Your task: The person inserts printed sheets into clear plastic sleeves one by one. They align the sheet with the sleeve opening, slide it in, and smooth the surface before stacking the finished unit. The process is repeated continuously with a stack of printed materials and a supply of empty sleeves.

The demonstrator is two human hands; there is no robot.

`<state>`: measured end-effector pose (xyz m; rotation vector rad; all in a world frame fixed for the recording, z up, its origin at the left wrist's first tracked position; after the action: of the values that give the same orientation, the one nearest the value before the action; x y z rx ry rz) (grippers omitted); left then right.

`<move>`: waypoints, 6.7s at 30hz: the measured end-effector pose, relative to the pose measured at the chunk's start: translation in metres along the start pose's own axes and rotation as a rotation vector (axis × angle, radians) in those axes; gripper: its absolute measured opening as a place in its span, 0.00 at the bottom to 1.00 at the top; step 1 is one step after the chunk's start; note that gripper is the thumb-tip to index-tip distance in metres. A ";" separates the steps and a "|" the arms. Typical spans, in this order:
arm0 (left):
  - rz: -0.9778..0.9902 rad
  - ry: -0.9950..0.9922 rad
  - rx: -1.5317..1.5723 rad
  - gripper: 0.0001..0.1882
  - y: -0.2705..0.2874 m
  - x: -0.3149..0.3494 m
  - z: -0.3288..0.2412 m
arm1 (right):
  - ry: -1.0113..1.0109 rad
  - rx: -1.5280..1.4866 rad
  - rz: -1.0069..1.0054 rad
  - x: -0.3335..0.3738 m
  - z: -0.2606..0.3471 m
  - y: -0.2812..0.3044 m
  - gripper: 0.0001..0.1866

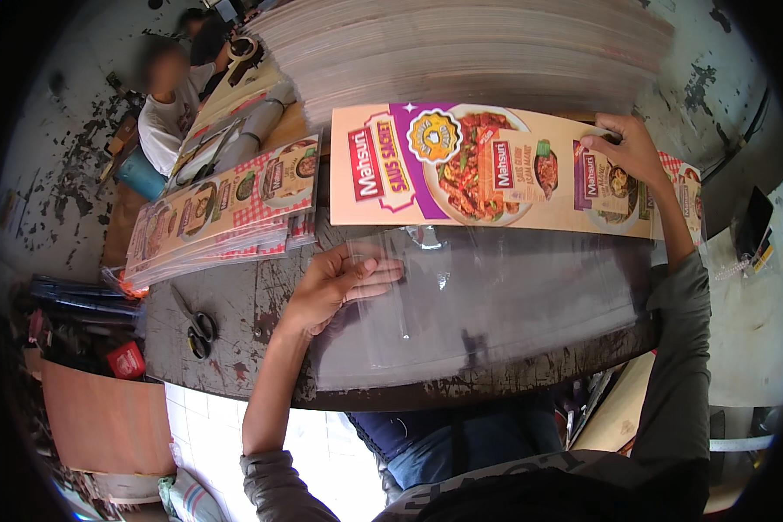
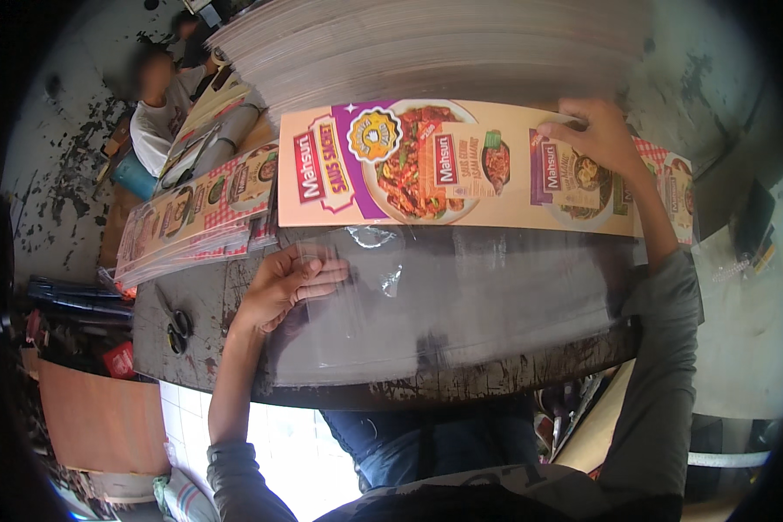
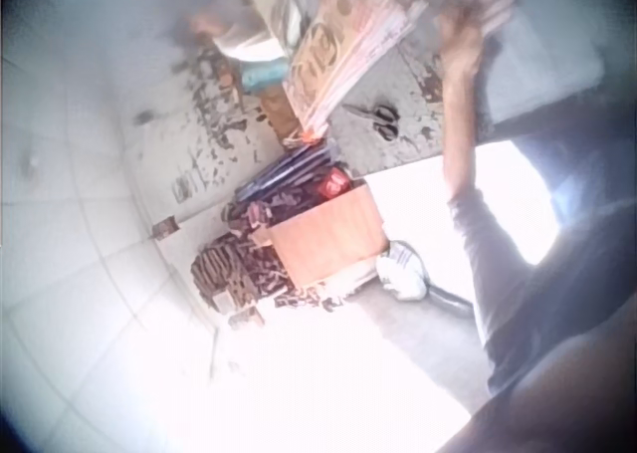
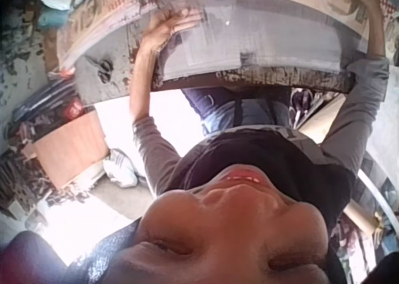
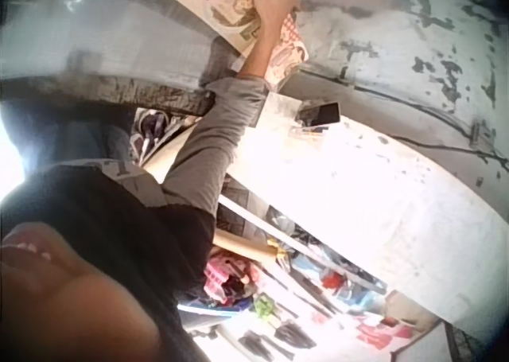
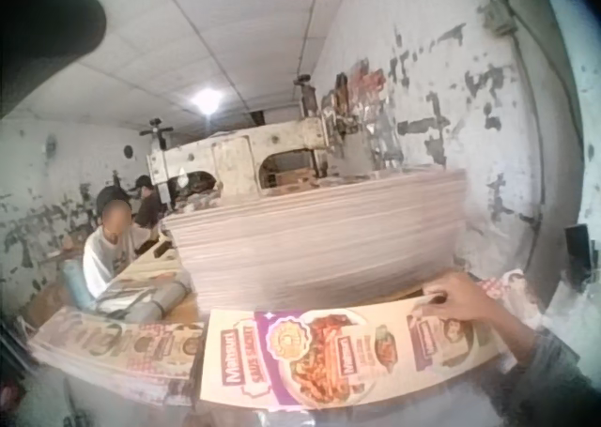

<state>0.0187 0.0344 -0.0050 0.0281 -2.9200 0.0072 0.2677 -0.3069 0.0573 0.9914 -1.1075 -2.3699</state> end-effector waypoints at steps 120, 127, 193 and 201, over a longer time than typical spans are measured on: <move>-0.554 -0.302 -0.496 0.15 0.026 -0.006 0.005 | 0.185 0.095 0.392 0.011 0.023 -0.041 0.29; -0.609 -0.298 -1.117 0.11 0.020 0.007 -0.016 | 0.250 0.075 0.449 0.020 0.038 -0.044 0.25; -0.284 -0.453 -1.350 0.39 -0.022 -0.011 -0.025 | 0.006 0.192 0.129 0.094 0.013 -0.001 0.41; -0.317 -0.479 -1.431 0.36 -0.023 -0.010 -0.027 | 0.011 0.189 0.104 0.093 0.013 0.000 0.41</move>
<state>0.0346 0.0120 0.0188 0.2682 -2.5275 -2.2594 0.1933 -0.3516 0.0214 0.9809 -1.3644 -2.2075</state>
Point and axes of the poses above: each hand's wrist, its own x-axis away from the middle knuckle, its own y-axis out of the back of the hand, z = x × y, the point moved 3 cm from there along -x, towards the middle knuckle, and after that the axes turned 6 degrees about -x, right-handed, at the moved point
